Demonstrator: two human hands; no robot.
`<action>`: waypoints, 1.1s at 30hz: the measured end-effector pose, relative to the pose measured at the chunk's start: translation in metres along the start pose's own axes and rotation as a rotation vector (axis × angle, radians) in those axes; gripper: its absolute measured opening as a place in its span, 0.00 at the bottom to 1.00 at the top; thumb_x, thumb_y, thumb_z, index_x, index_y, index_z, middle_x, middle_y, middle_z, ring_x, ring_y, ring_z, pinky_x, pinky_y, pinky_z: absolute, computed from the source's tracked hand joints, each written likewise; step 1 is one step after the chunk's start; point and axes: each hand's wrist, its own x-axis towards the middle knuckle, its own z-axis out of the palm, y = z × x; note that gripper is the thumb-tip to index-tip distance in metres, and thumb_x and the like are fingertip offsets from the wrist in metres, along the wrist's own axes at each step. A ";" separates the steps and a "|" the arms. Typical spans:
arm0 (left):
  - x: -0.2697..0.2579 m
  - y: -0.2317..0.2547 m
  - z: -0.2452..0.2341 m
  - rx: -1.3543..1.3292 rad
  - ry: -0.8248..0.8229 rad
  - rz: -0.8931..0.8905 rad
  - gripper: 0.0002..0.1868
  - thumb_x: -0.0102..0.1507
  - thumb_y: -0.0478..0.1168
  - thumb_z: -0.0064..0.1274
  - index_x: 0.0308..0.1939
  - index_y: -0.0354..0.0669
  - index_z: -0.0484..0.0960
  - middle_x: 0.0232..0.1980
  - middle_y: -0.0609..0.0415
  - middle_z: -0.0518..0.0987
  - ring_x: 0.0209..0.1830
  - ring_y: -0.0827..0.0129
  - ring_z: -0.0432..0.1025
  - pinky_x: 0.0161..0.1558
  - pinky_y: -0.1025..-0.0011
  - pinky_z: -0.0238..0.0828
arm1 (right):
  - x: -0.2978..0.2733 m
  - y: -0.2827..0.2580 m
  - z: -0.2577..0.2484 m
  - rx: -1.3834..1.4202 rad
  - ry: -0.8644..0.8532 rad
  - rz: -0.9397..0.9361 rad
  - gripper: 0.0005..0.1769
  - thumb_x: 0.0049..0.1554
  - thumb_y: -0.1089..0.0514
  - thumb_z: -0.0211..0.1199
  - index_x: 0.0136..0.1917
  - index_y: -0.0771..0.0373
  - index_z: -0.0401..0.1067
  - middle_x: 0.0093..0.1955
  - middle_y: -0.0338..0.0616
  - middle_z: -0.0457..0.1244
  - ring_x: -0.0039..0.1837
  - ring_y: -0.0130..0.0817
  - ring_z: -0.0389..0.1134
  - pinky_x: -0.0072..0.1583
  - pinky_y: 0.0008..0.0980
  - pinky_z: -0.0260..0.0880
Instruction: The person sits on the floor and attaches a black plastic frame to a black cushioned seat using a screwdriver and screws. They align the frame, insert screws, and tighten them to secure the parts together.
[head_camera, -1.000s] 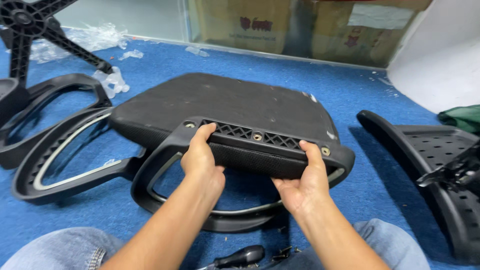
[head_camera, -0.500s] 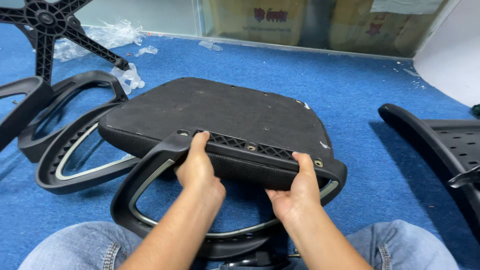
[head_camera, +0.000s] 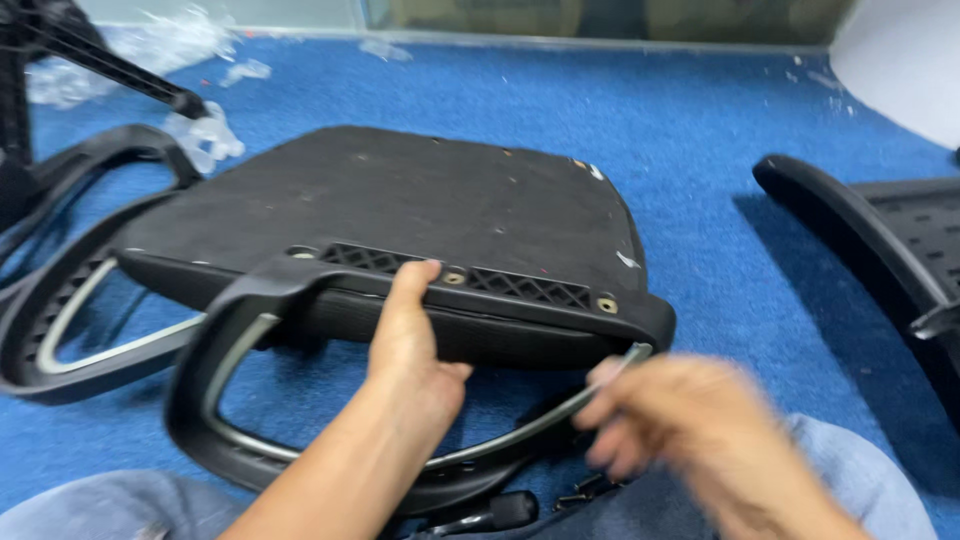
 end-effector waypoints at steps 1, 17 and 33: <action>-0.001 -0.001 0.003 0.019 0.001 0.004 0.25 0.54 0.49 0.59 0.52 0.43 0.77 0.49 0.50 0.82 0.52 0.60 0.77 0.55 0.57 0.71 | 0.004 0.003 -0.011 -0.215 0.197 -0.126 0.22 0.58 0.56 0.69 0.55 0.79 0.73 0.53 0.69 0.68 0.49 0.57 0.71 0.50 0.51 0.72; 0.003 -0.005 0.014 -0.043 -0.005 0.065 0.16 0.57 0.45 0.53 0.45 0.40 0.76 0.43 0.49 0.82 0.41 0.59 0.82 0.46 0.54 0.84 | 0.043 0.018 -0.044 -0.423 0.124 -0.619 0.35 0.48 0.73 0.68 0.69 0.72 0.67 0.65 0.53 0.64 0.65 0.39 0.70 0.64 0.38 0.71; 0.004 -0.005 0.014 -0.039 0.049 0.065 0.18 0.59 0.45 0.53 0.47 0.37 0.73 0.43 0.46 0.81 0.41 0.56 0.82 0.47 0.50 0.80 | 0.045 0.023 -0.044 -0.478 0.196 -0.570 0.32 0.48 0.72 0.66 0.67 0.71 0.68 0.63 0.54 0.64 0.67 0.46 0.72 0.66 0.44 0.68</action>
